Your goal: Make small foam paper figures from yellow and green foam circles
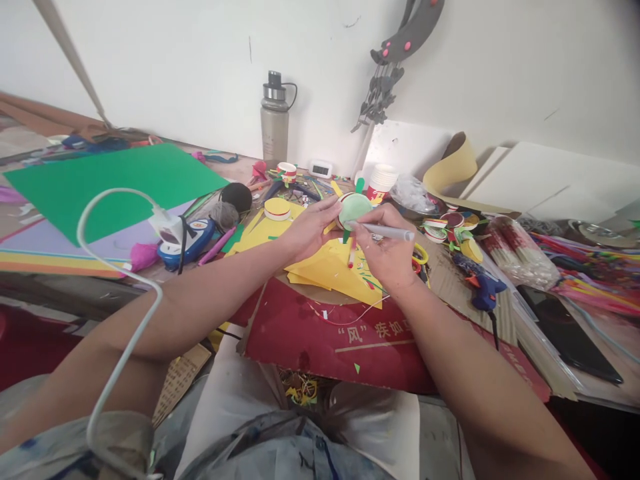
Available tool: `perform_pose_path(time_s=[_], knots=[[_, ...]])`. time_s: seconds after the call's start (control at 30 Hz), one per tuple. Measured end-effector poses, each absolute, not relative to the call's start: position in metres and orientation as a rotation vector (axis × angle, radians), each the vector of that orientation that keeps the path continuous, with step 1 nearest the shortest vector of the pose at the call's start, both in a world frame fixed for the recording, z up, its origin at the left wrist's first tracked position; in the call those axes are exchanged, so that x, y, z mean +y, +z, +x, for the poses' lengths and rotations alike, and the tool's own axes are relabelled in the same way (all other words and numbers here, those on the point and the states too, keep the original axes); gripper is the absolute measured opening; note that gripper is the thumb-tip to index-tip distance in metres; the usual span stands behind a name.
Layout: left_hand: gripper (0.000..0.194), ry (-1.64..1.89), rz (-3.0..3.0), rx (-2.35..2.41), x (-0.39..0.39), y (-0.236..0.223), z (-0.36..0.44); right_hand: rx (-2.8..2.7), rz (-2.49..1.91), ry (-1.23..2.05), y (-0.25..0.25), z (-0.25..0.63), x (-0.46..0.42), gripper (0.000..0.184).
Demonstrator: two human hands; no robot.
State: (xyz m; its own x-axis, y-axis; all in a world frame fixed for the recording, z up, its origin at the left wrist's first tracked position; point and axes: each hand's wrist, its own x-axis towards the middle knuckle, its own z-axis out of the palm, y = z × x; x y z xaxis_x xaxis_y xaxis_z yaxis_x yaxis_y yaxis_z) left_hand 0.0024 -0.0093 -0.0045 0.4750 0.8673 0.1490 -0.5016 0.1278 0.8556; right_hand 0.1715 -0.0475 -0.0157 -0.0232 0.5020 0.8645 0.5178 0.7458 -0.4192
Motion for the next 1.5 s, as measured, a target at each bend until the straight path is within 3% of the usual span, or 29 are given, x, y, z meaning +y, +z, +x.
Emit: perform_pose_path(time_s=[1.5], knots=[[0.017,1.124,0.963,0.451,-0.0052,-0.0058,0.0021,-1.611,-0.829,-0.073,-0.0151,0.1762,-0.0453,0.021]])
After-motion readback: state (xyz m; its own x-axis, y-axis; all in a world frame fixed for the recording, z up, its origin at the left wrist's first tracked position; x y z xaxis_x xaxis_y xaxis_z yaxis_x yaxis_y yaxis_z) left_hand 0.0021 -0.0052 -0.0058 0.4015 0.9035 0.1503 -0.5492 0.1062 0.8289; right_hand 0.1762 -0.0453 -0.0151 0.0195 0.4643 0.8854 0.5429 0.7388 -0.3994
